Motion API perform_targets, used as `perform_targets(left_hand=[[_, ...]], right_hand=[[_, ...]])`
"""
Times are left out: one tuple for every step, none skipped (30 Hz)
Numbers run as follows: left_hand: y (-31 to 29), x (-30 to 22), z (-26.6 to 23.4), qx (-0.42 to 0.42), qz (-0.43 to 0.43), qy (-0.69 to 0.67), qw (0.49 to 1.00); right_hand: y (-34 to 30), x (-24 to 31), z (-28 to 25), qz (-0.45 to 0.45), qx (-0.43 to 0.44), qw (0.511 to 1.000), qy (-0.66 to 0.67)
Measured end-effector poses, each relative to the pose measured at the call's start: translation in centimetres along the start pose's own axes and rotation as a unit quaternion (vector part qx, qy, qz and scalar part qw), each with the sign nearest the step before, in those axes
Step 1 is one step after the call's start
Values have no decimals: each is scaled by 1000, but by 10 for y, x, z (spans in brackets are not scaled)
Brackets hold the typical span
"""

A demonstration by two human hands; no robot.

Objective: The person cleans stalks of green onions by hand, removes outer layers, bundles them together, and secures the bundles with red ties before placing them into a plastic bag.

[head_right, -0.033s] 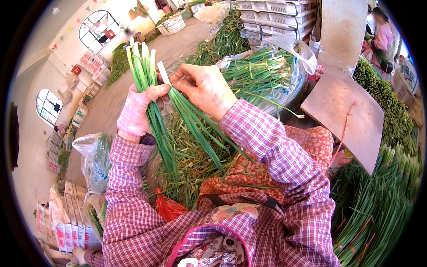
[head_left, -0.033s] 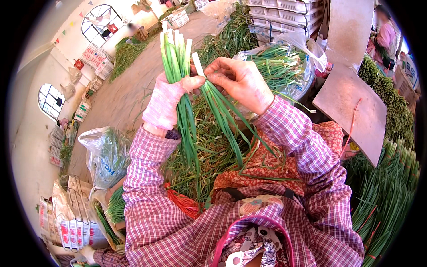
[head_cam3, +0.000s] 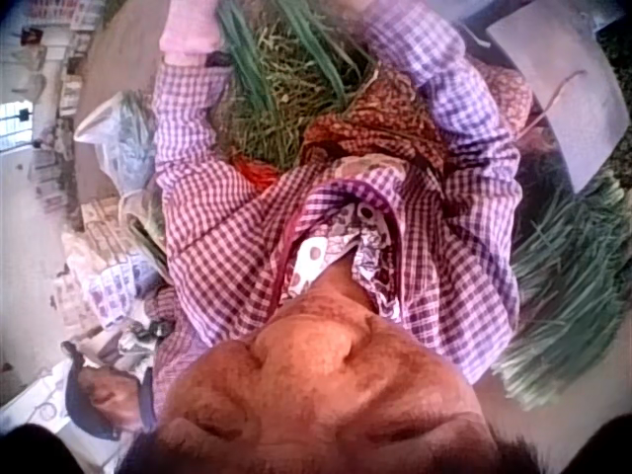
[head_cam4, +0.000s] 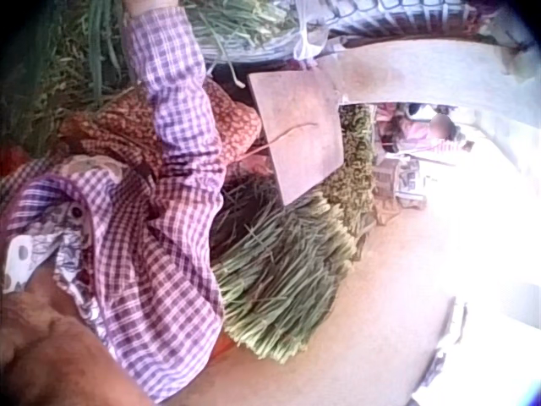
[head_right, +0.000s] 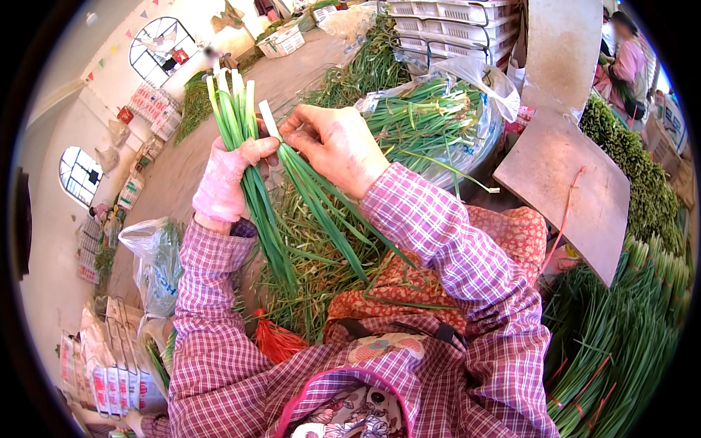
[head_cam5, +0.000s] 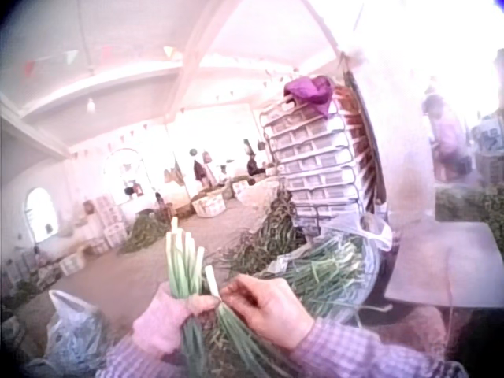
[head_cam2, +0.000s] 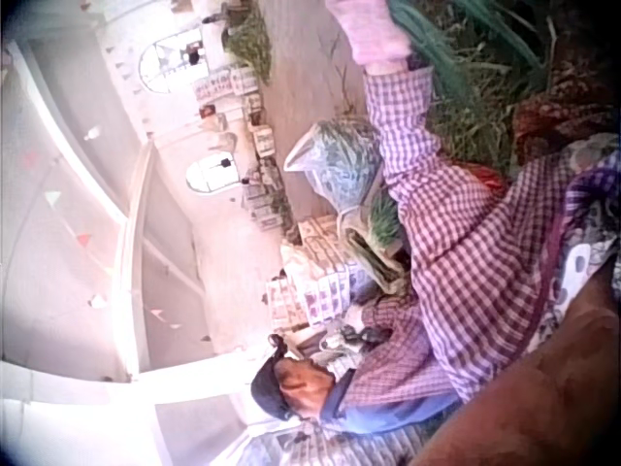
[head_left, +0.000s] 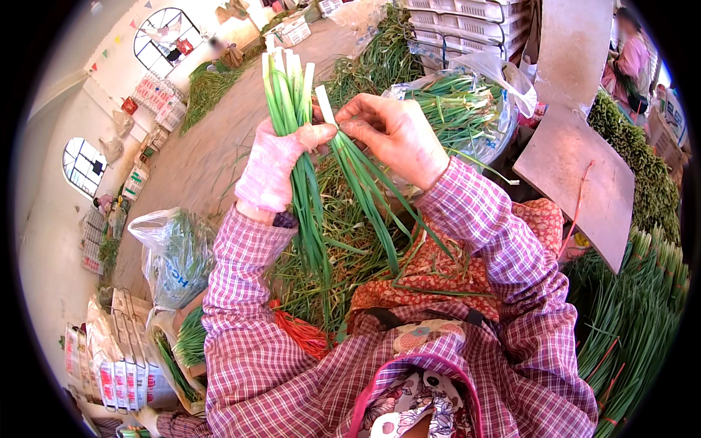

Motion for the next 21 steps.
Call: perform_targets(left_hand=[[1, 0, 0, -11, 3, -1, 1000], [2, -1, -2, -23, 8, -1, 1000], [3, -2, -3, -35, 12, -1, 999], [4, -4, -5, -37, 9, 8, 999], [6, -3, -5, -35, 9, 9, 999], [7, -3, -6, -33, 9, 10, 999], [7, -3, -6, -31, 9, 12, 999], [7, -2, -6, -31, 1, 17, 999], [6, -2, -6, -31, -6, 23, 999], [5, -2, -6, -31, -13, 29, 999], [6, -3, -5, -31, -16, 34, 999], [6, -4, -4, -30, -19, 40, 999], [7, -5, -3, -30, -22, 45, 998], [7, -4, -4, -36, -19, 32, 999], [8, -3, -4, -42, -16, 18, 999], [9, -2, -4, -47, -12, 4, 999], [9, -3, -7, -49, -7, -8, 999], [9, -2, -12, -53, -3, -19, 998], [8, -1, -17, -58, 1, -29, 998], [8, 1, -22, -48, -9, -21, 999], [7, 2, -23, -51, -6, -18, 999]], right_hand=[[-1, 1, 0, -31, -11, 998, -46], [-3, -2, 0, -34, -23, 998, -52], [-8, -9, -2, -38, -36, 997, -58], [-11, -12, -4, -41, -48, 996, -64], [-12, -11, -4, -46, -49, 995, -73], [-14, -8, -5, -51, -50, 994, -82], [-15, -4, -6, -55, -51, 993, -90], [-15, 7, -5, -56, -32, 993, -102], [-14, 7, -1, -86, -37, 988, -121], [-13, 7, 4, -115, -42, 983, -139], [-11, 8, 6, -146, -46, 975, -161], [-10, 6, 8, -161, -45, 971, -172], [-11, 5, 8, -161, -42, 968, -190], [-12, 4, 9, -161, -40, 964, -207], [-13, 2, 10, -161, -38, 960, -224], [-17, -1, 10, -170, -17, 960, -224], [-26, 0, 12, -148, 23, 971, -188], [-38, 3, 17, -131, 102, 972, -165], [-50, 8, 21, -115, 180, 967, -140], [-61, 10, 21, -100, 273, 952, -91], [-70, 13, 21, -84, 364, 927, -40]])
Point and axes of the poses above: each hand's wrist, its own y-axis towards the middle knuckle, its own z-axis out of the palm, x = y × z, the point moved 1 cm from there along y, towards the middle knuckle, and after that the axes turned 7 degrees about y, right-handed, at the moved point
